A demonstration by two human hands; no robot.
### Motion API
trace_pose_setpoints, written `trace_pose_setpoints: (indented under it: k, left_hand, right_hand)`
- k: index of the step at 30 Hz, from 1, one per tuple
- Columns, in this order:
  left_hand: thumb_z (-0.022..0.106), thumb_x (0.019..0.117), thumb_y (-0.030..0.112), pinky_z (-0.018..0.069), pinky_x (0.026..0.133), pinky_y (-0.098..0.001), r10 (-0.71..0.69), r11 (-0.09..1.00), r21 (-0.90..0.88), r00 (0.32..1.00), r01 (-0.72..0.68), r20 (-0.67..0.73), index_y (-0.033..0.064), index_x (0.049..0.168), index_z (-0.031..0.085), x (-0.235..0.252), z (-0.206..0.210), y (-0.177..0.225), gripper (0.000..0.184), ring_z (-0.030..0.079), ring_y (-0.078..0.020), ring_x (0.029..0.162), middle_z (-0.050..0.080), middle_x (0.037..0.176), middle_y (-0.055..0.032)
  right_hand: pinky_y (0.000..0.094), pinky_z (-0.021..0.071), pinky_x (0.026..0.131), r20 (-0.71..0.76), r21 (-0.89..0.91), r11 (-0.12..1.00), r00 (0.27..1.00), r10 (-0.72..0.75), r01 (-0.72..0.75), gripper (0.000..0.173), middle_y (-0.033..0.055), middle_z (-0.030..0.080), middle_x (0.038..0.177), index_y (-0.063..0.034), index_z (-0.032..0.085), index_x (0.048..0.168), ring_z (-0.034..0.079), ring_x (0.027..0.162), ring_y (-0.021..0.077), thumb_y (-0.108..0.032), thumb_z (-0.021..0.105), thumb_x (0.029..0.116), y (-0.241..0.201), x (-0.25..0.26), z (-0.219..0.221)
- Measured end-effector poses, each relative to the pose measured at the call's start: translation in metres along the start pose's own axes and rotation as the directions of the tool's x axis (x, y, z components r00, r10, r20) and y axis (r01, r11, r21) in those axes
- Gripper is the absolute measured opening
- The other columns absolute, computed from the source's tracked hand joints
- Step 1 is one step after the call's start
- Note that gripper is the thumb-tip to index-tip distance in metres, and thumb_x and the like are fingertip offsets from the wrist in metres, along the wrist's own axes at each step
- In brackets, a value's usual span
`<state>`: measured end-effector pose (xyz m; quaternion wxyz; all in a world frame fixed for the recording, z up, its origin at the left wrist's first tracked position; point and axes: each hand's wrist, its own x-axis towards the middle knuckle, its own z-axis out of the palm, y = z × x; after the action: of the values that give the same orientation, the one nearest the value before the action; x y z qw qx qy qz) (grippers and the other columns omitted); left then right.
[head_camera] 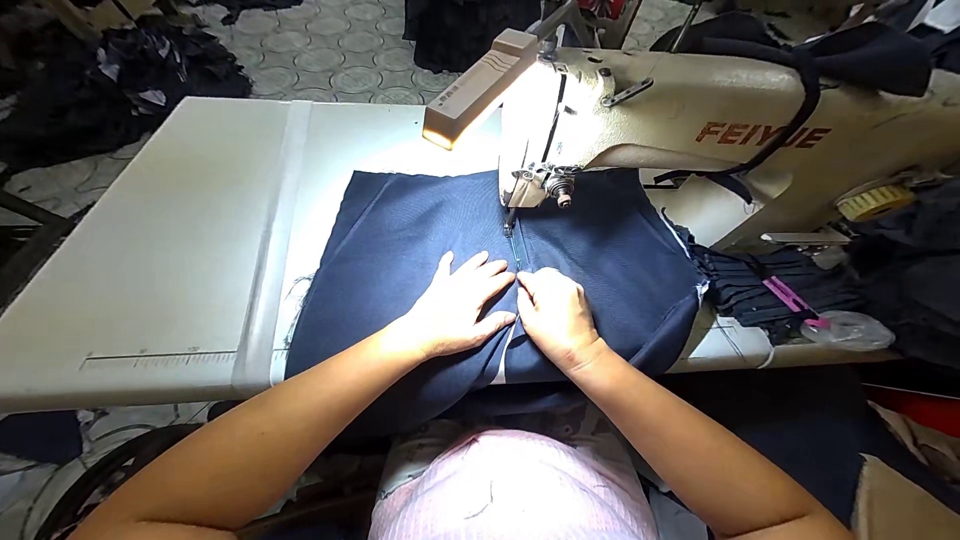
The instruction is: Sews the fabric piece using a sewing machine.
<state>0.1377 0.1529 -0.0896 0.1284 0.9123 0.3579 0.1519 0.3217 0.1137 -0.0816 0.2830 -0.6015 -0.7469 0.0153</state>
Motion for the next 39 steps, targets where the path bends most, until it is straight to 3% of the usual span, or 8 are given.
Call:
trace_pose_setpoints:
  k: [8,17,24,29,31,33,36,39]
  left_hand:
    - [0.043,0.1015,0.053,0.0164,0.116,-0.0748,0.006,1.000,-0.020,1.000,-0.006,-0.016,0.0104,0.146,0.058,-0.002,0.000,-0.002,0.064,0.038,-0.0311,0.150,0.054,0.153,-0.0081]
    - [0.041,0.1040,0.049,0.0160,0.117,-0.0746,0.027,1.000,-0.004,1.000,-0.027,0.012,0.0109,0.147,0.055,0.026,-0.009,-0.034,0.060,0.037,-0.0324,0.150,0.051,0.155,-0.0091]
    - [0.044,0.1047,0.048,0.0166,0.117,-0.0736,0.041,0.999,-0.002,0.999,-0.041,0.032,0.0109,0.147,0.056,0.042,-0.014,-0.051,0.057,0.039,-0.0315,0.150,0.050,0.156,-0.0100]
    - [0.043,0.1045,0.049,0.0173,0.117,-0.0741,0.066,0.998,0.001,0.997,-0.066,0.041,0.0111,0.147,0.056,0.053,-0.016,-0.063,0.058,0.040,-0.0310,0.149,0.051,0.155,-0.0102]
    - [0.043,0.1043,0.050,0.0177,0.117,-0.0739,0.077,0.997,-0.007,0.996,-0.077,0.036,0.0111,0.146,0.056,0.053,-0.016,-0.065,0.058,0.040,-0.0310,0.149,0.051,0.155,-0.0102]
    - [0.044,0.1046,0.050,0.0176,0.116,-0.0745,0.088,0.996,-0.012,0.995,-0.088,0.038,0.0114,0.146,0.056,0.052,-0.016,-0.066,0.058,0.039,-0.0316,0.150,0.050,0.155,-0.0103]
    - [0.043,0.1039,0.052,0.0173,0.115,-0.0757,0.109,0.994,-0.011,0.993,-0.108,0.039,0.0110,0.147,0.056,0.052,-0.017,-0.068,0.061,0.039,-0.0324,0.150,0.050,0.156,-0.0112]
    - [0.045,0.1017,0.057,0.0143,0.116,-0.0769,0.087,0.996,-0.011,0.994,-0.086,0.068,0.0113,0.149,0.053,0.049,-0.021,-0.064,0.066,0.036,-0.0337,0.152,0.048,0.158,-0.0110]
  right_hand:
    - [0.0482,0.0567,0.079,0.319,-0.129,0.992,0.947,0.037,0.005,0.023,0.0230,0.067,0.105,0.0041,0.075,0.111,0.068,0.099,0.0367,-0.007,0.059,0.0986,-0.010,0.009,-0.017]
    - [0.0524,0.0551,0.087,0.371,-0.074,0.997,0.927,0.047,-0.021,0.027,0.0215,0.069,0.107,-0.0001,0.077,0.112,0.068,0.103,0.0364,-0.010,0.054,0.1025,0.004,0.050,-0.009]
    - [0.0529,0.0555,0.090,0.243,0.027,0.999,0.970,-0.026,0.020,0.026,0.0224,0.073,0.103,0.0017,0.078,0.107,0.070,0.103,0.0370,-0.008,0.055,0.0994,0.020,0.063,0.005]
    - [0.0528,0.0560,0.080,0.071,0.090,0.993,0.995,-0.076,0.070,0.020,0.0202,0.071,0.093,0.0012,0.076,0.102,0.070,0.091,0.0357,-0.011,0.062,0.0947,0.039,0.068,0.022]
    - [0.0545,0.0540,0.087,0.112,0.106,0.989,0.987,-0.113,0.101,0.022,0.0197,0.068,0.107,0.0009,0.073,0.098,0.067,0.105,0.0369,-0.020,0.067,0.0955,0.048,0.072,0.015]
    - [0.0514,0.0504,0.096,0.097,0.192,0.934,0.941,-0.323,0.301,0.028,0.0181,0.068,0.114,0.0008,0.072,0.083,0.062,0.114,0.0358,-0.023,0.063,0.0951,0.070,0.078,0.013]
    - [0.0467,0.0471,0.098,0.036,0.364,0.744,0.790,-0.612,0.560,0.037,0.0146,0.072,0.098,-0.0029,0.068,0.064,0.063,0.108,0.0313,-0.018,0.051,0.0931,0.095,0.084,0.012]
    - [0.0370,0.0521,0.085,0.134,0.425,0.825,0.876,-0.464,0.372,0.033,0.0135,0.070,0.083,0.0046,0.070,0.078,0.068,0.089,0.0224,-0.010,0.048,0.0985,0.083,0.076,-0.001]
